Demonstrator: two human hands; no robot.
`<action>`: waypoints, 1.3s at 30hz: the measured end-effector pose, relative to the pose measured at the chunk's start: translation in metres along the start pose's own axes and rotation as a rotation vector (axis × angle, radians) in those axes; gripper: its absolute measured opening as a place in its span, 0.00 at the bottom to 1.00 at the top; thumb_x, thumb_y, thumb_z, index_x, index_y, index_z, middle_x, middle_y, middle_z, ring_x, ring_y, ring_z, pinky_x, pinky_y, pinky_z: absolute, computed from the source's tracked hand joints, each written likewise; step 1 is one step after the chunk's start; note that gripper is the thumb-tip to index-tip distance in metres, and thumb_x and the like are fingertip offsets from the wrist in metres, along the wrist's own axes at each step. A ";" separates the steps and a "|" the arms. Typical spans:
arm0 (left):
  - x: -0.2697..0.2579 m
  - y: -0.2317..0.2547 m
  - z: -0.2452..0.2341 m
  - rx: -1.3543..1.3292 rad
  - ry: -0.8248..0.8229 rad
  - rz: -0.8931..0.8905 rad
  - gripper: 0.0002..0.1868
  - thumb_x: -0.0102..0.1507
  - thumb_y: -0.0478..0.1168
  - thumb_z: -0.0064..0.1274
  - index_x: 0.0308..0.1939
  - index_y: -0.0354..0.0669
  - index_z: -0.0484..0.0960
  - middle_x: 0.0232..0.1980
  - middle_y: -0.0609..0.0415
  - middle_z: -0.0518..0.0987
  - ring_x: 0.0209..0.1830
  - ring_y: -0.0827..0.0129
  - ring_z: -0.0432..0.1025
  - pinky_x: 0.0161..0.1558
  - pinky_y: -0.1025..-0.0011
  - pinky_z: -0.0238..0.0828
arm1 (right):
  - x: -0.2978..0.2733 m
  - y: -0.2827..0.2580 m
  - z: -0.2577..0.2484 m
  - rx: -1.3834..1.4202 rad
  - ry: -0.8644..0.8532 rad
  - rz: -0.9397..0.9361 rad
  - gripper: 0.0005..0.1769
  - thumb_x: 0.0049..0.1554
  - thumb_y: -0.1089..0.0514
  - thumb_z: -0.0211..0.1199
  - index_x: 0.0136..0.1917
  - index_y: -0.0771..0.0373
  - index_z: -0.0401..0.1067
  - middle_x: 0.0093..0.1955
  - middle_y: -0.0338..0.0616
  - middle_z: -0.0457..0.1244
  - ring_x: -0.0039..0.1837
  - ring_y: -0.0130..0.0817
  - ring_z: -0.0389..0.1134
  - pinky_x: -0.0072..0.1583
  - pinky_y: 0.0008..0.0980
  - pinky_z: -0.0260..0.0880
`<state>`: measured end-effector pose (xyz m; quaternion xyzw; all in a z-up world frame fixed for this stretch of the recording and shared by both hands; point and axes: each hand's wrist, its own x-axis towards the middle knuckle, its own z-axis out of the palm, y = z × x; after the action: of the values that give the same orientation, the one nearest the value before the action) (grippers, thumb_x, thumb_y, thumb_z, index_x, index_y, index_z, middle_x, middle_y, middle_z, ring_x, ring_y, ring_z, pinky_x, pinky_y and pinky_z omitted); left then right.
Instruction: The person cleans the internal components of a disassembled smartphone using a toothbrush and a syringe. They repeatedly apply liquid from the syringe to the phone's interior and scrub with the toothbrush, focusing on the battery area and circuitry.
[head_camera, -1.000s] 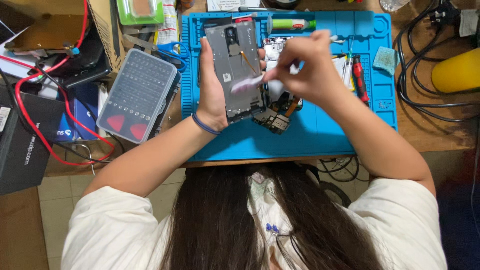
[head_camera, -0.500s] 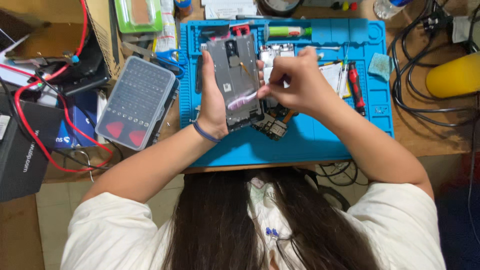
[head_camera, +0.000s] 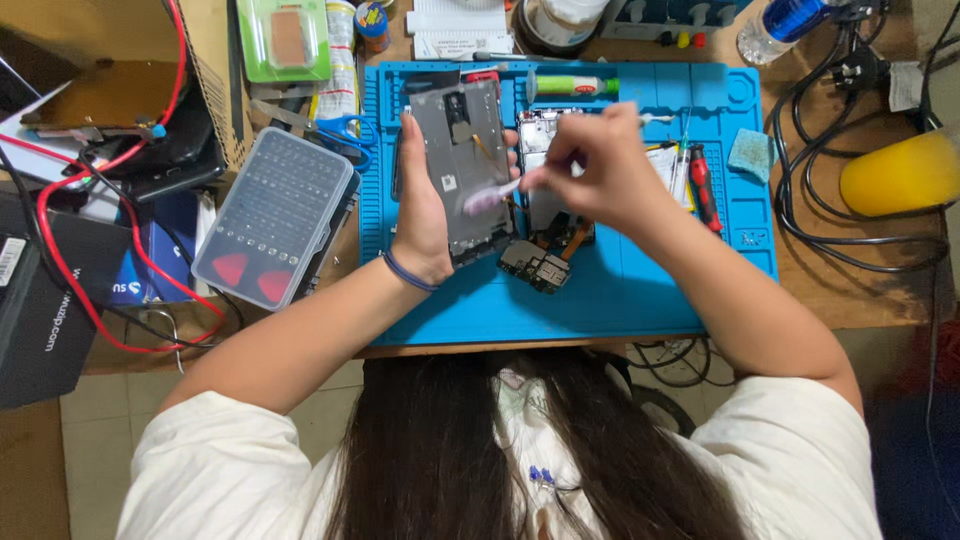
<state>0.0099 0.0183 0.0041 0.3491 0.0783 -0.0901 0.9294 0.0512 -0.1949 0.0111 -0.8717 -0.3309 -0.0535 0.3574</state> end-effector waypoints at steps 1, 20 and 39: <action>-0.003 0.000 0.001 -0.002 0.004 -0.003 0.48 0.59 0.79 0.37 0.49 0.36 0.85 0.45 0.40 0.84 0.42 0.56 0.81 0.45 0.55 0.87 | -0.003 -0.003 0.004 0.002 -0.004 0.003 0.20 0.57 0.48 0.81 0.39 0.58 0.72 0.31 0.35 0.65 0.36 0.33 0.64 0.56 0.37 0.48; -0.008 -0.005 0.007 0.066 -0.002 0.005 0.46 0.61 0.76 0.31 0.53 0.37 0.81 0.47 0.38 0.85 0.41 0.56 0.82 0.46 0.58 0.83 | -0.004 -0.001 0.003 -0.051 -0.023 0.035 0.22 0.56 0.45 0.80 0.38 0.57 0.70 0.33 0.34 0.64 0.37 0.34 0.61 0.58 0.41 0.49; -0.015 -0.002 0.006 -0.001 -0.142 0.069 0.40 0.62 0.71 0.39 0.54 0.37 0.79 0.46 0.43 0.83 0.37 0.55 0.79 0.40 0.61 0.81 | -0.011 -0.003 0.008 -0.091 -0.162 0.038 0.24 0.58 0.36 0.75 0.42 0.55 0.69 0.37 0.34 0.63 0.43 0.32 0.61 0.67 0.46 0.47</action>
<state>-0.0043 0.0141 0.0104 0.3438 0.0001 -0.0827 0.9354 0.0399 -0.1940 0.0037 -0.8946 -0.3394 0.0089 0.2905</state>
